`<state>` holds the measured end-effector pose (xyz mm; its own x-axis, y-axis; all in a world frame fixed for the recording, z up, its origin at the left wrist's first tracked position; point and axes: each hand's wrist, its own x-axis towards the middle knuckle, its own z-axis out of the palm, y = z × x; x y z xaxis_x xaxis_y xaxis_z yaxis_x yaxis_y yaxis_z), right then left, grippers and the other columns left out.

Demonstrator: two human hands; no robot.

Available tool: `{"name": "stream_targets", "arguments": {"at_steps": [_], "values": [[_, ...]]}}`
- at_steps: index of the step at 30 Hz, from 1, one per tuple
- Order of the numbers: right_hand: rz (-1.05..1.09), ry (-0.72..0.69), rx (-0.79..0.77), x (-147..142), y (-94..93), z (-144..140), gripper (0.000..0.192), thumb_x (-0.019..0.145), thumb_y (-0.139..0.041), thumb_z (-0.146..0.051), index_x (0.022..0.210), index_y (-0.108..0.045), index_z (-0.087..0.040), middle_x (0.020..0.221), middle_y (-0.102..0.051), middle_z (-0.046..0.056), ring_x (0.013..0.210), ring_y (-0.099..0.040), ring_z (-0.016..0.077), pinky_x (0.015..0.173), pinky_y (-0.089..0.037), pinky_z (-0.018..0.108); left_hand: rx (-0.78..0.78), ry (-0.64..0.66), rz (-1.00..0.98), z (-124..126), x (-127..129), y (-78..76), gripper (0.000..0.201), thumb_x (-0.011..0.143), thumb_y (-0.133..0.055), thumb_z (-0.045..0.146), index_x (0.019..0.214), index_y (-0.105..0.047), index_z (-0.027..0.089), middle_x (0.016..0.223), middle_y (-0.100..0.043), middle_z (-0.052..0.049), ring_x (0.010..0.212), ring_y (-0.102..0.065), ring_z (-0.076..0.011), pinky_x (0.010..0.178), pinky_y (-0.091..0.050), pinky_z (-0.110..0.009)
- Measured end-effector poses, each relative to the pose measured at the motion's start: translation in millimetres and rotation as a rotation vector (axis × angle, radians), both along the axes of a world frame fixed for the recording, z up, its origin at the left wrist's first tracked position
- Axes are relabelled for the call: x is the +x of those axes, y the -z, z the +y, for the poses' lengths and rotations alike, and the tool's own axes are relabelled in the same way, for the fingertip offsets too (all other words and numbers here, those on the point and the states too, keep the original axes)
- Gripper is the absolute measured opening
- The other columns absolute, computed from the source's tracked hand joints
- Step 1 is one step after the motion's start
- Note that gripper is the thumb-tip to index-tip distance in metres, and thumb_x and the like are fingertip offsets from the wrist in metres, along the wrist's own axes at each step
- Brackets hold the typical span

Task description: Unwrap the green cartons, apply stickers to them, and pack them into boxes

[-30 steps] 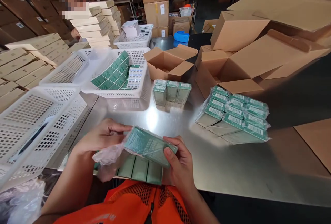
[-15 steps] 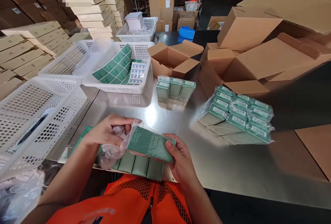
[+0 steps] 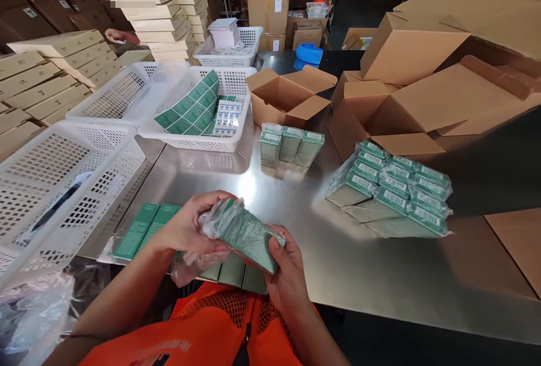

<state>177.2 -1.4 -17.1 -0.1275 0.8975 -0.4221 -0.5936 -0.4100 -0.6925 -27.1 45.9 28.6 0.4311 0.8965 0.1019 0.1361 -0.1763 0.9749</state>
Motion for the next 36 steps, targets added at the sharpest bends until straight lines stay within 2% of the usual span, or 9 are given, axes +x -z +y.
{"name": "stream_targets", "arguments": {"at_steps": [3,9,12,15,19,22,25,30,36], "values": [[0.016,0.044,0.036,-7,-0.3,-8,0.038,0.073,-0.082,-0.053,0.089,-0.064,-0.024,0.08,-0.066,0.001,0.066,-0.062,0.0174,0.057,-0.055,0.026,-0.16,0.045,-0.142,-10,20,13.0,0.035,0.066,-0.085,0.031,0.094,-0.067,0.018,0.083,-0.07,-0.005,0.076,-0.067,-0.0212,0.069,-0.056,-0.031],[-0.104,0.028,0.347,-8,2.6,-12,0.031,0.079,-0.079,-0.048,0.087,-0.059,-0.026,0.099,-0.059,0.002,0.087,-0.062,0.019,0.072,-0.054,0.028,-0.202,-0.059,-0.408,-20,41,20.0,0.06,0.068,-0.081,0.057,0.11,-0.066,0.017,0.095,-0.069,-0.011,0.086,-0.068,-0.0272,0.074,-0.057,-0.037],[-0.23,-0.031,0.488,2,-4.3,-2,0.042,0.076,-0.083,-0.045,0.109,-0.062,-0.033,0.134,-0.049,0.005,0.109,-0.058,0.0233,0.077,-0.054,0.029,-0.237,0.025,-0.345,-20,42,17.1,0.049,0.074,-0.078,0.051,0.109,-0.069,0.019,0.095,-0.07,-0.01,0.087,-0.068,-0.0267,0.076,-0.056,-0.037],[-0.354,-0.091,0.549,10,-15.7,8,0.049,0.083,-0.078,-0.042,0.128,-0.06,-0.037,0.141,-0.049,0.006,0.118,-0.056,0.0249,0.087,-0.052,0.033,-0.253,-0.02,-0.346,-16,42,16.3,0.059,0.069,-0.081,0.057,0.113,-0.069,0.021,0.092,-0.071,-0.009,0.085,-0.068,-0.0263,0.071,-0.056,-0.034],[-0.408,-0.06,0.561,13,-24.5,14,0.013,0.09,-0.07,-0.038,0.097,-0.073,-0.029,0.13,-0.062,0.006,0.101,-0.063,0.0209,0.082,-0.051,0.031,-0.179,-0.261,-0.339,-7,36,10.5,0.068,0.08,-0.05,0.08,0.107,-0.073,0.022,0.096,-0.069,-0.009,0.08,-0.065,-0.0221,0.069,-0.053,-0.031],[-0.307,-0.079,0.5,11,-23.3,15,0.012,0.088,-0.072,-0.039,0.087,-0.071,-0.026,0.131,-0.065,0.005,0.097,-0.066,0.0205,0.075,-0.051,0.029,-0.125,-0.312,-0.239,2,33,3.1,0.056,0.09,-0.048,0.068,0.093,-0.078,0.021,0.095,-0.067,-0.009,0.085,-0.064,-0.0213,0.073,-0.052,-0.03],[-0.295,-0.026,0.482,8,-19.9,16,0.015,0.085,-0.075,-0.039,0.083,-0.07,-0.026,0.118,-0.07,0.006,0.1,-0.066,0.0222,0.077,-0.051,0.03,0.069,-0.461,-0.2,3,34,3.4,0.027,0.088,-0.066,0.046,0.084,-0.077,0.022,0.092,-0.069,-0.006,0.091,-0.064,-0.0207,0.079,-0.05,-0.03],[-0.357,0.124,0.55,8,-16.8,16,0.011,0.083,-0.077,-0.035,0.083,-0.071,-0.026,0.089,-0.067,0.003,0.083,-0.062,0.0181,0.071,-0.048,0.027,0.552,-0.619,-0.098,-8,30,18.8,0.009,0.091,-0.062,0.026,0.084,-0.067,0.023,0.075,-0.062,0.0,0.071,-0.058,-0.0152,0.068,-0.048,-0.028],[-0.452,0.221,0.534,6,-14.3,16,0.018,0.085,-0.076,-0.035,0.103,-0.077,-0.032,0.073,-0.048,-0.002,0.067,-0.05,0.0126,0.064,-0.044,0.024,0.993,-0.38,0.117,-15,30,23.7,0.009,0.095,-0.051,0.023,0.093,-0.06,0.021,0.082,-0.058,-0.003,0.067,-0.059,-0.0148,0.063,-0.051,-0.028]]}}
